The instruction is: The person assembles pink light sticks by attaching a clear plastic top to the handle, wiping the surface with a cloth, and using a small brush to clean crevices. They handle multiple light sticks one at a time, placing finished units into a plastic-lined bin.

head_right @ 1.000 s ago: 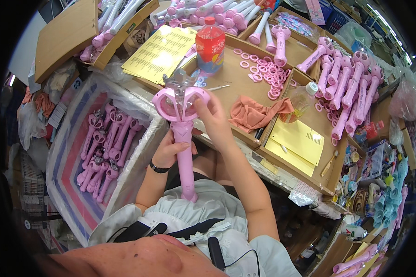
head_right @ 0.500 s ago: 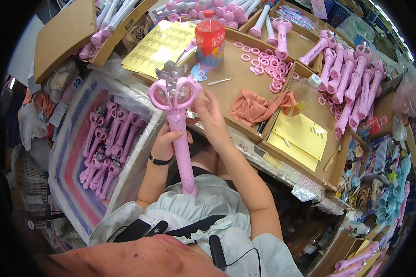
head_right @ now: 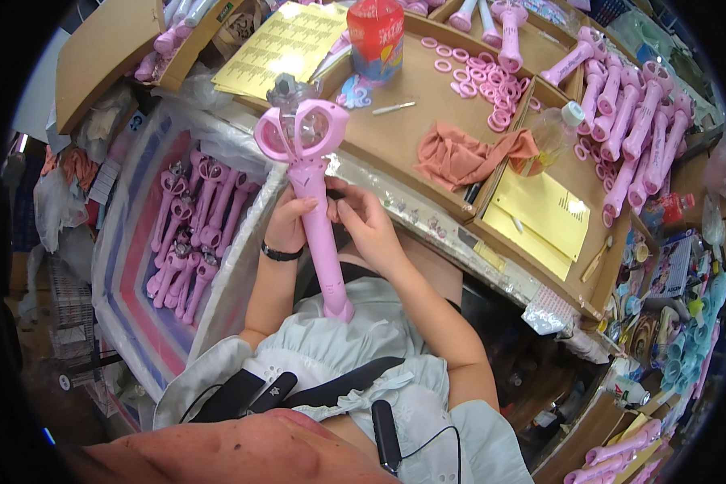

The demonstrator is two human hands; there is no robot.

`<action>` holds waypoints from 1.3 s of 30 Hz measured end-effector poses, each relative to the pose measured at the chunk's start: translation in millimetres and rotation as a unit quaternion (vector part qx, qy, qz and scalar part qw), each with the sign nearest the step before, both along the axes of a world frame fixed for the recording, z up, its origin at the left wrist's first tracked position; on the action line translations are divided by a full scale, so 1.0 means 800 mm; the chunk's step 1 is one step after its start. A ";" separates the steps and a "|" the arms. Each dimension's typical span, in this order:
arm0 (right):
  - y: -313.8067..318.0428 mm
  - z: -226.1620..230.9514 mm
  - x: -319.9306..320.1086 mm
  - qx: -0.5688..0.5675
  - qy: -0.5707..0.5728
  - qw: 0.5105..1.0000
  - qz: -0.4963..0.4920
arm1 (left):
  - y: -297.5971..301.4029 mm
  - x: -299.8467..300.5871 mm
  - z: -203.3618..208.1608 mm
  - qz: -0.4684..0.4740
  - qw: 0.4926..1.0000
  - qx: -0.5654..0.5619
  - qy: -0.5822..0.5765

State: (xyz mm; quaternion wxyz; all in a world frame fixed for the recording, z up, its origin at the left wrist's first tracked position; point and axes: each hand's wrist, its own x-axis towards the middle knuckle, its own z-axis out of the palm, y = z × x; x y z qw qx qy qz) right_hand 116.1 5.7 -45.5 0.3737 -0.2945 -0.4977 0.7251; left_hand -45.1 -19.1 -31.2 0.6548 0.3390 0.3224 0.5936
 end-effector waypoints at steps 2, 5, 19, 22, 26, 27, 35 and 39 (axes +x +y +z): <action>-0.004 -0.003 -0.002 -0.041 0.012 0.999 -0.020 | 0.001 -0.001 -0.001 -0.005 1.000 -0.002 -0.003; -0.008 -0.011 -0.004 -0.062 0.023 0.998 -0.011 | 0.003 -0.001 -0.006 -0.003 1.000 -0.007 -0.027; -0.030 -0.034 0.000 -0.079 -0.021 0.996 0.026 | -0.001 0.004 0.009 0.057 0.995 -0.042 0.065; -0.033 -0.038 0.001 -0.078 -0.026 0.996 0.027 | -0.005 0.007 0.017 0.074 0.993 -0.045 0.084; -0.038 -0.037 0.003 -0.069 -0.018 0.997 0.022 | -0.005 0.009 0.019 0.078 0.992 -0.042 0.088; -0.038 -0.035 0.003 -0.066 -0.014 0.998 0.016 | -0.005 0.009 0.019 0.078 0.992 -0.040 0.087; 0.000 0.022 0.011 0.187 -0.106 0.957 -0.193 | -0.005 0.010 0.020 0.070 0.994 -0.027 0.075; 0.024 0.068 0.005 0.294 -0.112 0.939 -0.141 | -0.004 0.017 0.019 0.066 0.994 -0.034 0.078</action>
